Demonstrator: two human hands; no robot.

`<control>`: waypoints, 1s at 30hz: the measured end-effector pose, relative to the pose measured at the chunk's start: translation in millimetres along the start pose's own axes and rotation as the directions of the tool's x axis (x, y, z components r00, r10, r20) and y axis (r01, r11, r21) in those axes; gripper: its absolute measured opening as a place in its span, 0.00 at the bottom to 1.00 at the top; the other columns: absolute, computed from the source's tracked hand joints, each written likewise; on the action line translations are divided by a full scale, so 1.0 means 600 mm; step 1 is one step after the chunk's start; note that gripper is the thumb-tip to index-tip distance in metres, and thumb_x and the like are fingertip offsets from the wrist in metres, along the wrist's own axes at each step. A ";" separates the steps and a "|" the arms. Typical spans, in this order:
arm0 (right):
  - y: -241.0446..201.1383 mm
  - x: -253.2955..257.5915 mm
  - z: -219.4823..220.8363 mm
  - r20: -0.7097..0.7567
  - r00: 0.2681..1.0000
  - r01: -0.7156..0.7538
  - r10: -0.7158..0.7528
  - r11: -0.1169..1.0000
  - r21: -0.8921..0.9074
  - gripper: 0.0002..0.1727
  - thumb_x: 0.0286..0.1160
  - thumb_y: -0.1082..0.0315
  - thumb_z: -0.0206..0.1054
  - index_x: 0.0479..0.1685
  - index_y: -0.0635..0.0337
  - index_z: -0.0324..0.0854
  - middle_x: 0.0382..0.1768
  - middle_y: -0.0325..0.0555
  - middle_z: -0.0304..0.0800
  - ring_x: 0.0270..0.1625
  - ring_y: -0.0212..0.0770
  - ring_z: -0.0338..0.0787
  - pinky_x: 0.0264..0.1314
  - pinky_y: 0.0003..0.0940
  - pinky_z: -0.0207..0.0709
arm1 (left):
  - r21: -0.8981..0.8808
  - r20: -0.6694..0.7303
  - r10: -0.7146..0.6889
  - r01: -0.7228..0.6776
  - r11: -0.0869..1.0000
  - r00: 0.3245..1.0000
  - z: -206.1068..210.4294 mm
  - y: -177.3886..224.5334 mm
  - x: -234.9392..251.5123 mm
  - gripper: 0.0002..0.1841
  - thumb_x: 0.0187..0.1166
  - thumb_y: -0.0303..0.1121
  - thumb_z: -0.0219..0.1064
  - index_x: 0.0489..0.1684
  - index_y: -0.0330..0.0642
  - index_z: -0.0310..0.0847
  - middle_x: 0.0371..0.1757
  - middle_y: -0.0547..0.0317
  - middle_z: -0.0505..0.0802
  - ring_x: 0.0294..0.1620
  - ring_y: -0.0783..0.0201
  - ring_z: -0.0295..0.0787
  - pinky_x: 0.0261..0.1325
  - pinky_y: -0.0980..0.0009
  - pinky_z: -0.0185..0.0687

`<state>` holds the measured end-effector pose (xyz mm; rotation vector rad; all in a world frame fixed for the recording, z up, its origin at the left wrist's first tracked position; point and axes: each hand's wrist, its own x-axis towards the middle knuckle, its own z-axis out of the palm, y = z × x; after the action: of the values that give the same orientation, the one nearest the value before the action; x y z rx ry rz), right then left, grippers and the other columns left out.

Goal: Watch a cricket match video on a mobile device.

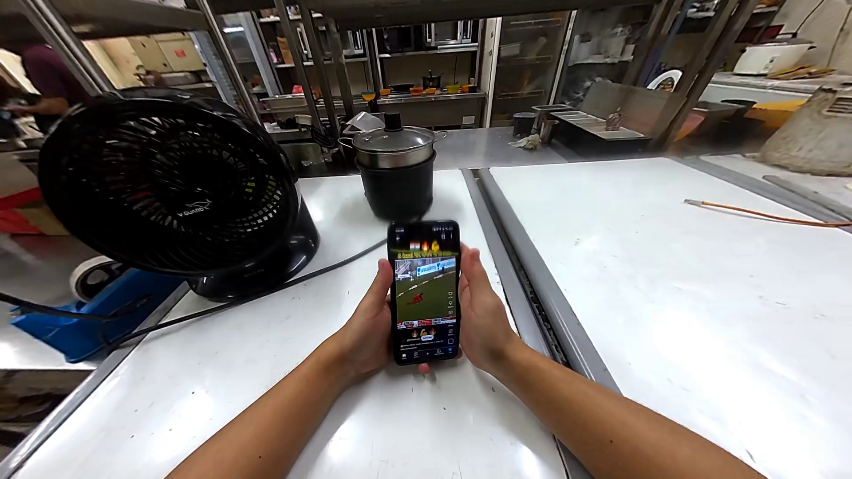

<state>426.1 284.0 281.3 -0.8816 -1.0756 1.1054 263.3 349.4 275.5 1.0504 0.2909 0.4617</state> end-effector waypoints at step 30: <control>-0.002 -0.001 0.001 0.001 1.000 0.004 -0.004 1.000 0.011 0.40 0.81 0.25 0.29 0.87 0.30 0.59 0.69 0.35 0.83 0.64 0.37 0.87 0.60 0.45 0.84 | -0.013 0.024 0.018 -0.017 1.000 1.000 -0.002 0.000 0.001 0.45 0.63 0.84 0.49 0.68 0.62 0.83 0.59 0.53 0.93 0.56 0.56 0.93 0.48 0.56 0.92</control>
<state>425.7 283.2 282.3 -0.8702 -1.0707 1.1076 263.2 350.5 274.7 1.0463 0.2572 0.4659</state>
